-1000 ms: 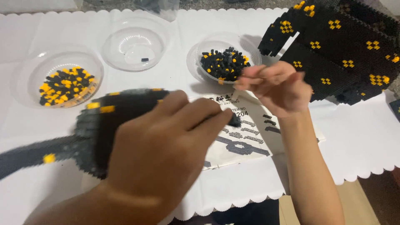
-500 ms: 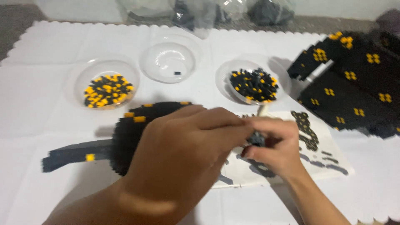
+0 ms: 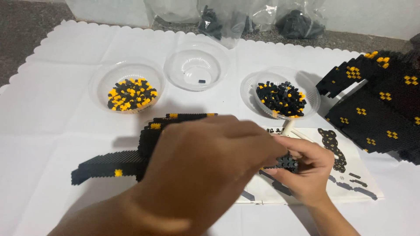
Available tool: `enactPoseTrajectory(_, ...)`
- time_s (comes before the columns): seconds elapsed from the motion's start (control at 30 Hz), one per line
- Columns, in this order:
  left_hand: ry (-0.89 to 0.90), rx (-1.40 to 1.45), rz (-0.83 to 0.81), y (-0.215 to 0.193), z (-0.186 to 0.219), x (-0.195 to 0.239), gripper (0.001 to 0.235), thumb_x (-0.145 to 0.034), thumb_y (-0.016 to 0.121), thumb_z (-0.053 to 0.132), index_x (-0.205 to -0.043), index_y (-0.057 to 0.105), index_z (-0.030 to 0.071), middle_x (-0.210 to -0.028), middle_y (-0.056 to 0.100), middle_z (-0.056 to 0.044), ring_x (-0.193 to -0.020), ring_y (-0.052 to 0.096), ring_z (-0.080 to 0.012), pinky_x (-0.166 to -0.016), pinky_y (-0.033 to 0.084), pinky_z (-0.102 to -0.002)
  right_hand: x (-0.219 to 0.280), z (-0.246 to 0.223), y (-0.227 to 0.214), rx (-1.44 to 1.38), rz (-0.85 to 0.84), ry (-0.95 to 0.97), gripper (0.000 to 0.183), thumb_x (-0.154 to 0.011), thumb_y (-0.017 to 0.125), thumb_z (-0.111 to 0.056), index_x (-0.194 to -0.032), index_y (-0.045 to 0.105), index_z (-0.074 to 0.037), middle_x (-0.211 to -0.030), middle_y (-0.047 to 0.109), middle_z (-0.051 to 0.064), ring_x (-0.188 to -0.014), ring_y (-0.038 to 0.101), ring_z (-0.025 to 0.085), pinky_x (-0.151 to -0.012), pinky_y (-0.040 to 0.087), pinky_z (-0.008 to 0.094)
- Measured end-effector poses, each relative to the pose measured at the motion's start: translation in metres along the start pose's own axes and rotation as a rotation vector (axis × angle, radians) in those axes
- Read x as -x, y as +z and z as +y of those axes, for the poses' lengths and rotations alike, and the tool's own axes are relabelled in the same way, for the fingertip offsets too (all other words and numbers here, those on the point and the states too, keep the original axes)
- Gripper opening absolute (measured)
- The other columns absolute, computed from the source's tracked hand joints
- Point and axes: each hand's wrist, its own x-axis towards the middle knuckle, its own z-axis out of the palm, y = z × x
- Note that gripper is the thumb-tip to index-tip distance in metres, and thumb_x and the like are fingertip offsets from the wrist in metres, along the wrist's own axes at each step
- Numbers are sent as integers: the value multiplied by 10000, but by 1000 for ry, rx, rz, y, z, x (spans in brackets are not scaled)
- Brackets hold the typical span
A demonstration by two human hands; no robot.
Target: The person assembles a black and yellow plastic brick model, likely a bear, by attaching small bricks to a larger base piece. They use a white plastic hammer tool to tap the bricks into place and refer to an instruction sheet on the table.
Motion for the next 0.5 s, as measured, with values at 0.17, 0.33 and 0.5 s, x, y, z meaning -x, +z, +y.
enactPoseTrajectory(0.17,5,-37,-47,14,-1,5,195,-768,618,-9,-872,605,155,-822,638,37,-727,576,-237,-482,391,-365,-2,-6,4,-100,-7,28,482,-641,791,-75,-1081,622,27,-1003,702,163,-880,703,169,-762,587,250)
enactPoseTrajectory(0.33,-12,-62,-90,14,-1,4,87,-822,614,62,-833,605,148,-836,648,27,-734,587,-248,-452,407,-384,-2,-8,5,-124,-15,59,460,-640,789,-48,-1064,626,25,-1020,699,185,-911,709,194,-812,600,270)
enactPoseTrajectory(0.5,-16,-41,-120,15,0,7,66,-807,569,31,-827,589,91,-878,635,-9,-754,575,-258,-419,428,-394,-2,-8,6,-110,-27,27,448,-656,788,-90,-1059,626,21,-1020,700,174,-939,712,206,-831,599,270)
